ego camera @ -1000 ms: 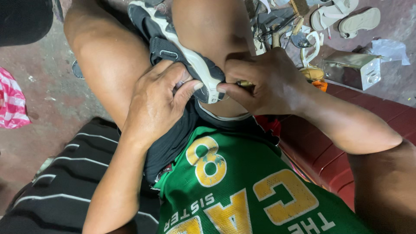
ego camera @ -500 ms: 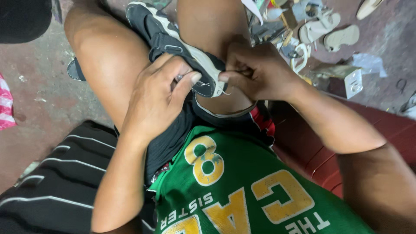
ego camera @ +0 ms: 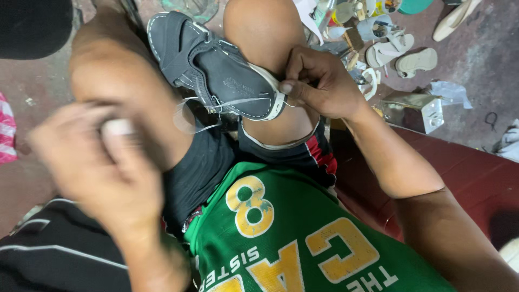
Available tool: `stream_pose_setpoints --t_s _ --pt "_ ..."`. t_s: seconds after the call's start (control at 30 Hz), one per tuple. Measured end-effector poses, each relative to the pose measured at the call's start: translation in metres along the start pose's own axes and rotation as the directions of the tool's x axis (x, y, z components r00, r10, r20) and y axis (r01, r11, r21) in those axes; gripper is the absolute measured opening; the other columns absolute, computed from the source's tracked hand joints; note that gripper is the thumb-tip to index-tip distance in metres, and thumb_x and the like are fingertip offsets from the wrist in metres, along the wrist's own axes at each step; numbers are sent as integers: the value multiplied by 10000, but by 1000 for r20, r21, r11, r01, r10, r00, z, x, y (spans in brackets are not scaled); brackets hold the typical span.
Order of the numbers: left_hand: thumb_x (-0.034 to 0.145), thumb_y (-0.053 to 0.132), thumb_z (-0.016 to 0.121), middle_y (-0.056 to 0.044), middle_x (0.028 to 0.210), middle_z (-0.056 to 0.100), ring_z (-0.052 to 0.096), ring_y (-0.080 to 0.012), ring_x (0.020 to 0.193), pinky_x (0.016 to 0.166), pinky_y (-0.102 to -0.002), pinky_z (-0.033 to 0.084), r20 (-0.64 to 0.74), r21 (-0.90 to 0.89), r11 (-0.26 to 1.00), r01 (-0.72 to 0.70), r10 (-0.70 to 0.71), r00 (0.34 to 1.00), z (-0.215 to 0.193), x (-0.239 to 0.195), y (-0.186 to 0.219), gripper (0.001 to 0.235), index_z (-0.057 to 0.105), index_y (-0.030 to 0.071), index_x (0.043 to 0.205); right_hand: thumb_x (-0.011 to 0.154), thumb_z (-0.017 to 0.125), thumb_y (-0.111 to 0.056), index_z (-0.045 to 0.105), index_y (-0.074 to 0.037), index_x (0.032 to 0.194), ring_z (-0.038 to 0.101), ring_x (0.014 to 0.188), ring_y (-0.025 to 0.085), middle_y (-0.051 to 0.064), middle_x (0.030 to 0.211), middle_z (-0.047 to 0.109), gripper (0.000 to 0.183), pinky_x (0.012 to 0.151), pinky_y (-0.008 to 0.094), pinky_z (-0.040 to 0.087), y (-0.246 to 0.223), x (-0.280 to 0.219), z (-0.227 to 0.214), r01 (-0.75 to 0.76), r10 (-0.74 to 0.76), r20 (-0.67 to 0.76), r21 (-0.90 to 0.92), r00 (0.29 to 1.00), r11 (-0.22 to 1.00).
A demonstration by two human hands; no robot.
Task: The person sits on the floor and sews a sneaker using a needle and white thread. They repeatedly push the needle through the shoe's upper material and pull the thread tight to secure the stitches.
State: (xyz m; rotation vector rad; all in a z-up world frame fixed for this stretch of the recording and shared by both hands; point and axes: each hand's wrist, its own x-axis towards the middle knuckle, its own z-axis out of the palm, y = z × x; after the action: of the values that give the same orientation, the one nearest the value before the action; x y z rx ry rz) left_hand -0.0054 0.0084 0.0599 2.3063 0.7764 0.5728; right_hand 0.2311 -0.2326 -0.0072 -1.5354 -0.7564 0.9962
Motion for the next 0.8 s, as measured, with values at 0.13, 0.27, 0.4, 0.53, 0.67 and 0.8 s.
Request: stream_pose_setpoints --t_s 0.13,0.27,0.4,0.53,0.67,0.8 --pt "987 189 787 -144 1250 585 641 -278 1093 930 -383 554 209 -203 955 -217 258 943 41 13 32 297 686 60 1234 1051 701 -157 515 -53 905 597 711 57 -8 827 559 258 626 230 480 -2 0 5 -14 13 -24 -46 1000 999" --pt "958 143 763 -124 1129 617 642 -328 1037 859 -428 525 315 -187 953 -238 288 904 63 16 34 194 676 38 1097 1006 749 -140 543 -54 898 540 664 76 15 811 558 248 599 270 427 -4 1 12 24 -42 -55 -287 998 958" --pt "1025 72 693 -142 1040 602 635 -353 983 852 -457 511 401 -258 958 -128 227 887 63 7 21 103 619 7 1055 956 805 -141 572 -51 890 551 603 123 66 774 564 259 580 310 426 -8 -2 19 102 -148 -49 -514 988 851" --pt "1054 62 631 -84 941 603 617 -216 809 729 -339 503 446 -421 898 124 86 891 49 -3 10 49 604 21 1057 973 795 -152 596 -66 903 650 705 175 59 806 619 228 642 319 493 -19 1 25 188 -230 -8 -550 973 814" --pt "1009 132 592 -52 947 620 533 -90 668 552 -222 414 541 -766 332 551 -132 831 47 -12 0 117 596 26 959 968 774 -159 621 -76 942 690 781 228 58 882 667 176 676 341 528 -28 -2 26 220 -245 37 -586 969 780" --pt "1100 126 548 -43 882 633 522 -73 709 615 -201 408 593 -804 -75 590 -177 786 59 -20 -2 145 610 37 1004 954 787 -212 641 -82 936 689 780 273 60 878 681 196 670 372 528 -31 -2 29 227 -234 81 -666 969 710"
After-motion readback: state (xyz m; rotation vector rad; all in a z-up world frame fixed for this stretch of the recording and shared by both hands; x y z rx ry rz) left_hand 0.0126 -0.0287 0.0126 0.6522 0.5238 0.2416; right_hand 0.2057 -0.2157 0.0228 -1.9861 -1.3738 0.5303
